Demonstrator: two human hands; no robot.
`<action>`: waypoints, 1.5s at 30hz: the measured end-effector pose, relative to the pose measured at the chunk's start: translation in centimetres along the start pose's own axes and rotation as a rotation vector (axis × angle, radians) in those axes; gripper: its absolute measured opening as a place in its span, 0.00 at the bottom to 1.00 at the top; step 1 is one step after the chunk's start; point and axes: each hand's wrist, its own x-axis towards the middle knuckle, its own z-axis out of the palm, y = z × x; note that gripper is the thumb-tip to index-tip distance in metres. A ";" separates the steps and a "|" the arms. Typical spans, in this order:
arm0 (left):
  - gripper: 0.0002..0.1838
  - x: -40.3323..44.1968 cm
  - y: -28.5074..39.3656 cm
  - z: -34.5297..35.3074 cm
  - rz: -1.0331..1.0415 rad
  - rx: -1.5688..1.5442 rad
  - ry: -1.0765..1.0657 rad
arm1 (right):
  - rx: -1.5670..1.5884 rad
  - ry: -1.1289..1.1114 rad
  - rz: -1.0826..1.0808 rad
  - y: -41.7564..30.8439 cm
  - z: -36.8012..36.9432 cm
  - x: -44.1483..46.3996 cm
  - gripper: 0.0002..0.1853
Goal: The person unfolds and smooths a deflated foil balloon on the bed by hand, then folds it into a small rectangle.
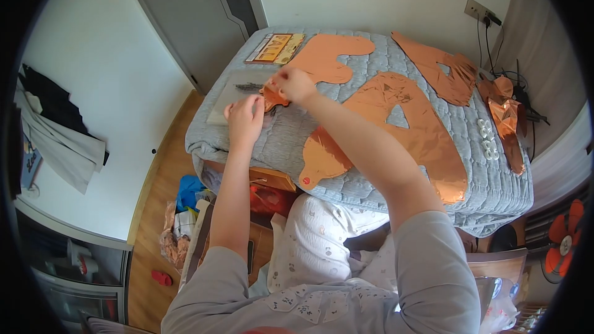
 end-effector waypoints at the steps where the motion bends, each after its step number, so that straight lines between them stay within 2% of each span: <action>1: 0.12 0.0 -0.1 0.0 0.002 0.002 -0.001 | 0.132 -0.014 0.121 0.4 -1.1 0.6 0.12; 3: 0.14 -0.1 -0.4 0.3 0.019 0.062 -0.059 | 0.266 0.025 0.196 4.4 -5.0 3.4 0.12; 4: 0.14 0.0 -0.3 0.3 0.023 0.058 -0.059 | 0.314 0.091 0.330 5.8 -8.3 4.4 0.12; 5: 0.15 -0.1 -0.3 0.2 0.025 0.050 -0.048 | 0.293 0.218 0.401 8.6 -11.9 6.0 0.12; 6: 0.15 -0.1 -0.2 0.3 0.027 0.041 -0.036 | 0.324 0.423 0.505 8.5 -15.8 5.6 0.12; 7: 0.15 -0.1 -0.2 0.3 0.030 0.034 -0.035 | 0.260 0.515 0.511 12.0 -20.8 6.9 0.13; 9: 0.15 0.0 -0.3 0.4 0.011 0.066 -0.056 | 0.562 1.135 0.408 8.6 -27.0 4.5 0.19; 11: 0.14 0.0 -0.3 0.5 0.007 0.062 -0.061 | 0.166 1.257 0.031 5.9 -31.2 1.5 0.19; 12: 0.14 0.0 -0.3 0.5 -0.002 0.068 -0.063 | 0.157 1.266 0.029 3.7 -32.0 -0.7 0.19; 14: 0.14 0.0 -0.2 0.4 0.010 0.059 -0.061 | -0.250 0.891 -0.463 -0.2 -31.1 -6.1 0.11; 15: 0.14 -0.1 -0.2 0.3 -0.001 0.063 -0.068 | -0.258 0.899 -0.455 -0.4 -30.2 -8.4 0.11; 17: 0.14 0.0 -0.1 0.3 -0.033 0.077 -0.101 | 0.176 0.389 -0.371 -0.6 -29.4 -12.2 0.10; 18: 0.14 -0.1 -0.1 0.4 -0.023 0.067 -0.109 | 0.148 0.338 -0.408 0.9 -29.1 -13.1 0.09; 19: 0.13 -0.1 -0.2 0.4 -0.016 0.083 -0.089 | 0.174 0.256 -0.323 0.5 -28.5 -15.3 0.09; 21: 0.11 -0.2 -0.7 0.8 0.029 0.083 -0.014 | 0.300 0.057 0.039 2.2 -28.6 -18.5 0.08; 23: 0.09 -0.2 -0.2 0.3 0.075 0.074 0.050 | 0.549 -0.144 0.079 3.7 -26.9 -21.4 0.10; 25: 0.06 -0.4 0.9 -0.3 0.127 0.122 0.161 | 0.621 -0.192 0.278 3.1 -25.4 -24.2 0.11; 26: 0.06 -0.6 1.7 -0.5 0.136 0.116 0.163 | 0.698 -0.328 0.240 4.7 -25.3 -25.0 0.11; 29: 0.04 -1.8 7.1 -1.5 0.164 -0.076 0.049 | 0.698 -0.354 0.345 3.2 -23.9 -27.3 0.09; 31: 0.03 -2.6 11.6 -0.9 0.303 -0.267 0.002 | 0.721 -0.462 0.322 2.0 -23.2 -28.0 0.09; 32: 0.04 -3.1 14.0 -0.4 0.335 -0.309 -0.077 | 0.722 -0.448 0.325 2.2 -22.7 -28.1 0.09; 34: 0.07 -4.0 18.2 0.2 0.416 -0.373 -0.220 | 0.664 -0.676 0.256 3.1 -21.6 -27.7 0.06; 35: 0.09 -4.2 20.0 0.6 0.467 -0.394 -0.287 | 0.664 -0.671 0.253 2.8 -21.2 -27.7 0.06; 36: 0.09 -4.3 21.2 1.2 0.472 -0.392 -0.288 | 0.653 -0.753 0.242 2.5 -20.7 -27.7 0.06; 38: 0.18 -4.2 22.8 3.1 0.496 -0.326 -0.449 | 0.643 -0.833 0.226 2.8 -19.8 -27.9 0.07; 39: 0.18 -3.9 23.2 4.2 0.499 -0.325 -0.453 | 0.735 -0.853 0.236 3.7 -19.2 -28.0 0.07; 40: 0.23 -3.4 23.5 5.6 0.493 -0.279 -0.513 | 0.825 -0.874 0.247 3.9 -18.8 -28.2 0.08; 41: 0.29 -2.8 23.8 6.7 0.486 -0.232 -0.571 | 0.827 -0.873 0.245 3.9 -18.8 -28.5 0.08; 42: 0.29 -2.2 24.2 7.3 0.487 -0.230 -0.572 | 0.818 -0.800 0.268 3.2 -18.9 -28.8 0.09; 44: 0.39 -1.2 25.0 8.4 0.527 -0.022 -0.798 | 0.808 -0.728 0.290 2.7 -19.3 -29.2 0.10; 45: 0.39 -0.7 25.0 8.8 0.527 -0.021 -0.796 | 0.705 -0.682 0.353 2.8 -19.8 -29.4 0.10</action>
